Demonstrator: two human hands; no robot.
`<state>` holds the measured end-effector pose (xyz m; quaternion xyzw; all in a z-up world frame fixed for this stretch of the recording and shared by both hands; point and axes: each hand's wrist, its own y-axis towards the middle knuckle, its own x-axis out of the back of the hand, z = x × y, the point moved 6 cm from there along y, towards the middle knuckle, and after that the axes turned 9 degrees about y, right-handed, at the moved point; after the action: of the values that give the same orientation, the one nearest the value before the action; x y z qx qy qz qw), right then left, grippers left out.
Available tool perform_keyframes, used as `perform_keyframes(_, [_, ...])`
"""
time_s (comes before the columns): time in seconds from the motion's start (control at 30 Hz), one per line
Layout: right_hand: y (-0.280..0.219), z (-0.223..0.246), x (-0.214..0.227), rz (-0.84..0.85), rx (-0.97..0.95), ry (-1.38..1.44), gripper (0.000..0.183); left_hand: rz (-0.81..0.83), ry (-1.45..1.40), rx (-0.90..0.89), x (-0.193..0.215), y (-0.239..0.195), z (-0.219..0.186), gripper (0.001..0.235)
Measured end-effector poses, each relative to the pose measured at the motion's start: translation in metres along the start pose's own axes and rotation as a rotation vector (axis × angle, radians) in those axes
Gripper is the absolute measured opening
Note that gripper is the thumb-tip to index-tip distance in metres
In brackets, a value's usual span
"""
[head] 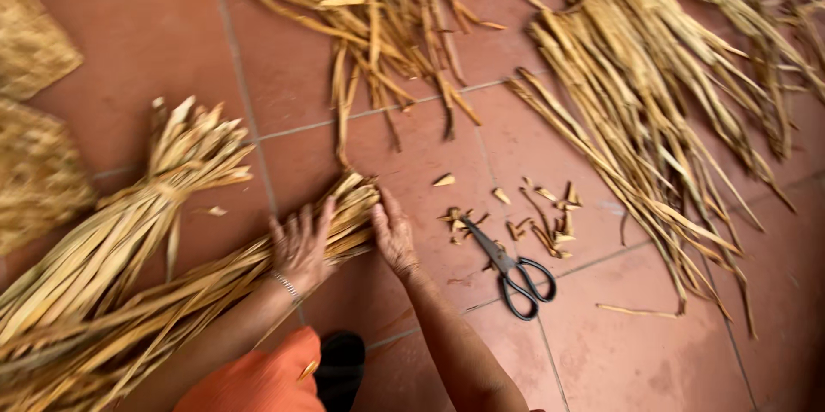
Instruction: The person uses a pair of scissors to trim the ends of dried plant stalks. They hold a bundle of stalks in their left hand and cut the tips with the scissors in their right hand, dropping the trimmed pieces onto the tiled floor. The person works through a pile of stalks, occasionally adjusting the bundle to reach different sections.
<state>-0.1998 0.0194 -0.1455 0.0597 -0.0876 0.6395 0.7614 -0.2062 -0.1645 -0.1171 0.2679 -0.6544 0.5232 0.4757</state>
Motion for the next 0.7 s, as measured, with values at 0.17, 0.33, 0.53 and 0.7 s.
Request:
perform_keyframes(0.17, [0.025,-0.011,0.064,-0.249,0.014,-0.073,0.028,0.102,-0.083,0.089,-0.008,0.016,0.009,0.132])
perform_keyframes(0.33, [0.067,-0.066,0.203,-0.557,-0.114,-0.112,0.017,0.015,0.004,0.004,-0.024,0.026,0.013,0.125])
perform_keyframes(0.53, [0.091,-0.089,0.343,-0.573,0.091,-0.878,0.022,-0.036,0.014,-0.004,-0.036,0.037,0.021,0.119])
perform_keyframes(0.7, [0.107,-0.079,0.389,-0.373,-0.098,-1.009,0.047,-0.046,-0.108,0.055,-0.043,0.052,0.04,0.12])
